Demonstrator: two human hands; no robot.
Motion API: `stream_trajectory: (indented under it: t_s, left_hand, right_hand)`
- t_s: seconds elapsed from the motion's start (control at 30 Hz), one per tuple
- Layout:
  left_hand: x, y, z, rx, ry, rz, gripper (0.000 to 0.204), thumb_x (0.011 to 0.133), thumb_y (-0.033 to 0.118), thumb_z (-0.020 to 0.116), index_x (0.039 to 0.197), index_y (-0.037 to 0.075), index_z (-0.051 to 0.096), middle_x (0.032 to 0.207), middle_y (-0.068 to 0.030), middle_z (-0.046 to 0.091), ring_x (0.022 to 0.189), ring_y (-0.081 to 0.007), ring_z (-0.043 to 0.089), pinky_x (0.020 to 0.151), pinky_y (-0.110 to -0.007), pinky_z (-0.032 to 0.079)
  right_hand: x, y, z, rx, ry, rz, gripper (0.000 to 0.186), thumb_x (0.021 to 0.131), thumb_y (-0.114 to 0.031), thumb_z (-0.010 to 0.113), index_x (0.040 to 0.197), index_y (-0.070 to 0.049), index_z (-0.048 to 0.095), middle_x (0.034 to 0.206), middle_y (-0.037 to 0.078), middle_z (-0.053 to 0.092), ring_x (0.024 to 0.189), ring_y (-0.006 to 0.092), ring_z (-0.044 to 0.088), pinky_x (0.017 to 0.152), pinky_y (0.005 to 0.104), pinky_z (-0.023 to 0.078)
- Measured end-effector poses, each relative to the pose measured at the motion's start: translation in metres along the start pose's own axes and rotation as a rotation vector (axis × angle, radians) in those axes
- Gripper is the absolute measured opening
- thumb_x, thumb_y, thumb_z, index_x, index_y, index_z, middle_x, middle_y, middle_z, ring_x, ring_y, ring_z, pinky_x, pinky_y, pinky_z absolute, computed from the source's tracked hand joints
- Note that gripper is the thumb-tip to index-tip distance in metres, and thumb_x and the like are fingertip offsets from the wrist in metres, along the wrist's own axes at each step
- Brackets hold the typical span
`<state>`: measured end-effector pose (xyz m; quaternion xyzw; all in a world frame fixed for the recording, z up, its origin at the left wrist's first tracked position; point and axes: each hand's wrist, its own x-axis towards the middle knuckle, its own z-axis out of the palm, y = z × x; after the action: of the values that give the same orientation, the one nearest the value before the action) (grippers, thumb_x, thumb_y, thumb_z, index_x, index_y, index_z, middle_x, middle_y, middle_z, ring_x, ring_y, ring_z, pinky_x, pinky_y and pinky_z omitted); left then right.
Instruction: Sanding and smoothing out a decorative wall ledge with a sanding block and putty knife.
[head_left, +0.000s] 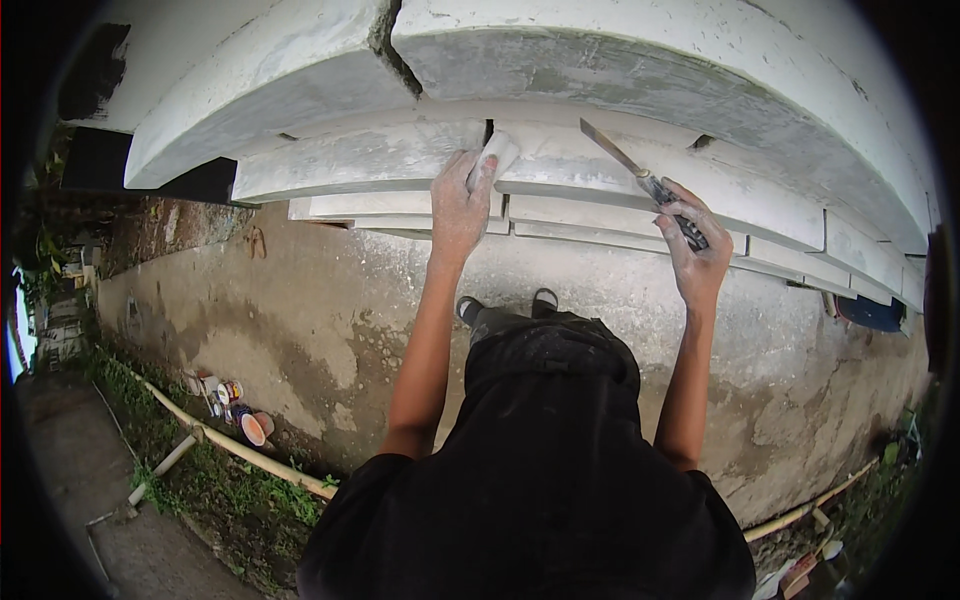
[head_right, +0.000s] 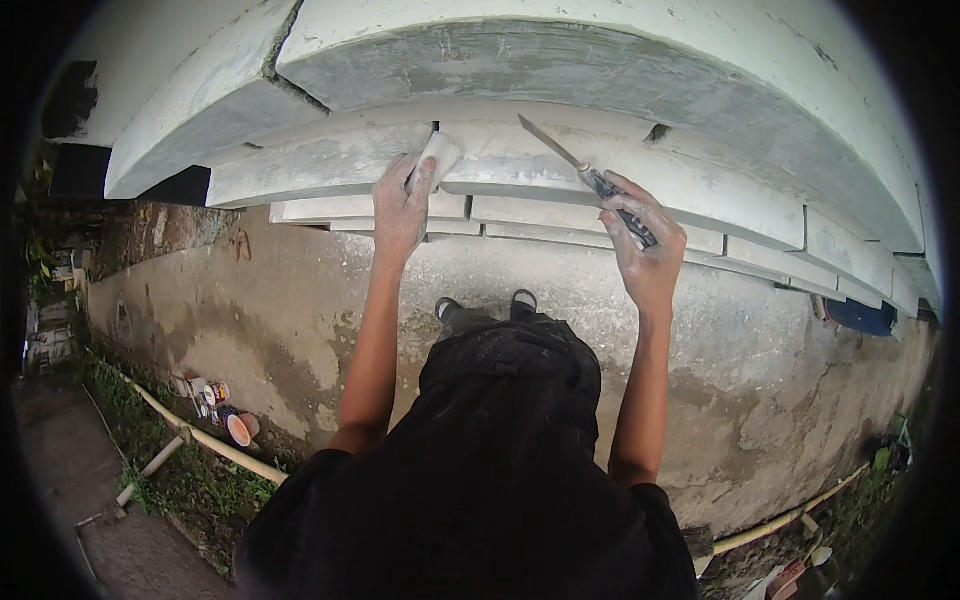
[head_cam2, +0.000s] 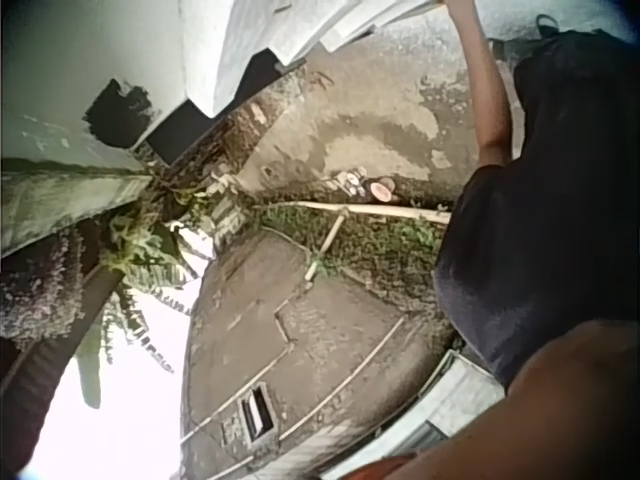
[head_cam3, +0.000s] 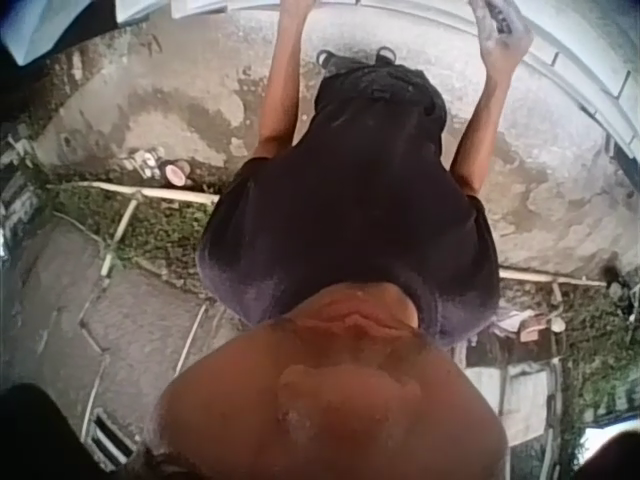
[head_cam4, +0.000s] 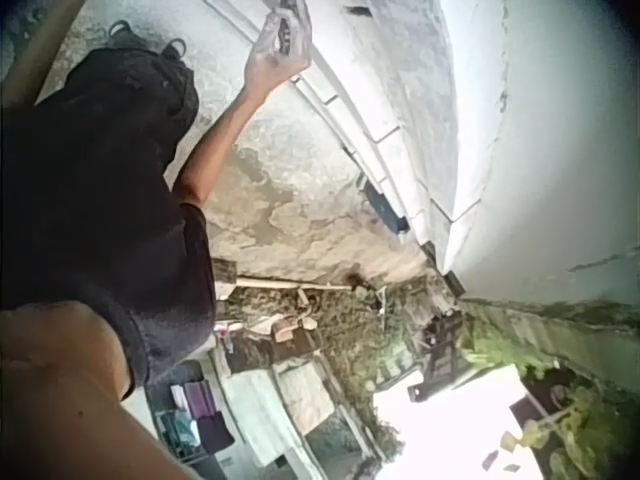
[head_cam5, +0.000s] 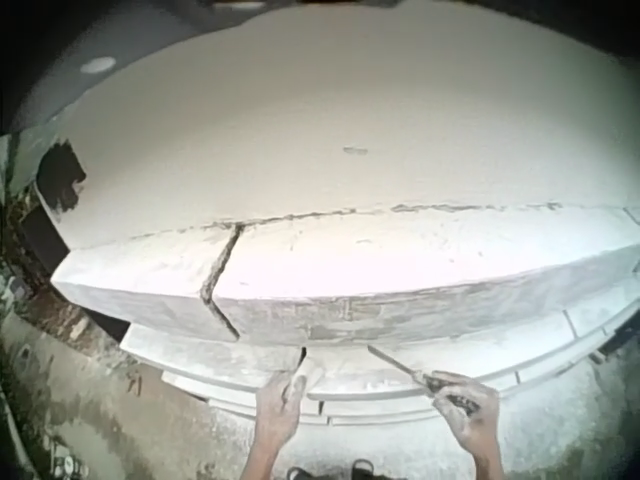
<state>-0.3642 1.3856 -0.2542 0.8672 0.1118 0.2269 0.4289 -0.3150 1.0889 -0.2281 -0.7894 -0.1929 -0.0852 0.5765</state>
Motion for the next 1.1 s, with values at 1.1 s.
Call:
stream_trajectory:
  t_s: [1.1]
  left_hand:
    - [-0.003, -0.006, 0.0, -0.016, -0.017, 0.058, 0.034, 0.101, 0.026, 0.056, 0.104, -0.007, 0.063, 0.088, -0.0175, 0.057, 0.077, -0.0287, 0.054, 0.073, -0.036, 0.044]
  right_hand:
    - [0.022, 0.031, -0.035, 0.089, -0.013, 0.088, 0.012, 0.085, -0.006, 0.074, 0.092, 0.003, 0.07, 0.117, 0.015, 0.07, 0.086, 0.0145, 0.067, 0.077, 0.0276, 0.054]
